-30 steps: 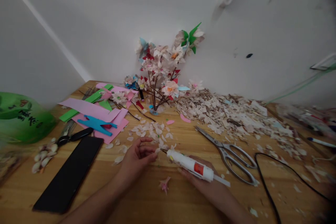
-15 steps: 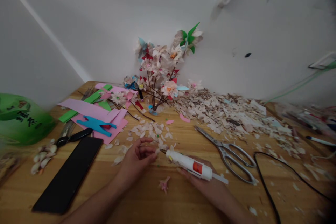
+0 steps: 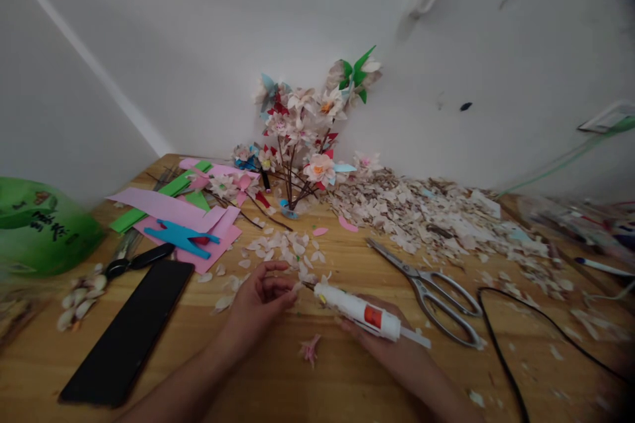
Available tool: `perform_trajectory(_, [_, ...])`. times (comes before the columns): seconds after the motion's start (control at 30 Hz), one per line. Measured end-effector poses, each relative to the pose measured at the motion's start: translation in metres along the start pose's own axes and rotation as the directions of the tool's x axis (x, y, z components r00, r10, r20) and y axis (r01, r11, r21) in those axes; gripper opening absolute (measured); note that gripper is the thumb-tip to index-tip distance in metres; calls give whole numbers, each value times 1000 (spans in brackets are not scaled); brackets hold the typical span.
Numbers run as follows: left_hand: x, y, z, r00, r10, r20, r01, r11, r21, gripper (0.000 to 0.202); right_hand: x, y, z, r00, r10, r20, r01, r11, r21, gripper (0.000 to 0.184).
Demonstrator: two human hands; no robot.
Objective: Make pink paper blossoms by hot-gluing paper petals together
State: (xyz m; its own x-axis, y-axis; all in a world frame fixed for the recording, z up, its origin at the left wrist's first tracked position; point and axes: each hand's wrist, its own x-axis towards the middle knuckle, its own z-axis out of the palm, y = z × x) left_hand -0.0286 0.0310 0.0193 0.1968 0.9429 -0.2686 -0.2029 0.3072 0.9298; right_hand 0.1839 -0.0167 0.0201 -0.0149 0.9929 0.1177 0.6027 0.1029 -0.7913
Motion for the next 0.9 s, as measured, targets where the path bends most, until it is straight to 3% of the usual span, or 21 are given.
perform_trajectory(0.07, [0, 0, 0, 1000, 3, -1, -3, 1000, 7, 47, 1, -1, -1, 999, -12, 51, 14, 999, -44, 20])
perform_trajectory(0.17, [1, 0, -1, 1000, 6, -4, -6, 1000, 21, 48, 1, -3, -2, 999, -26, 22, 28, 995, -96, 20])
perform_trajectory(0.33, [0, -1, -1, 1000, 25, -2, -25, 999, 37, 46, 2, -3, -4, 997, -68, 35, 69, 997, -41, 15])
perform_trajectory(0.5, [2, 0, -3, 1000, 15, 7, -16, 1000, 13, 48, 10, 5, -9, 998, 11, 66, -7, 998, -64, 18])
perform_trajectory(0.7, [5, -3, -8, 999, 40, 9, -40, 999, -23, 48, 26, 40, -20, 985, 152, -84, -154, 988, -24, 29])
perform_trajectory(0.9, [4, -5, -5, 999, 43, -19, -44, 999, -27, 48, 39, 61, -22, 973, 173, -151, -171, 985, 21, 40])
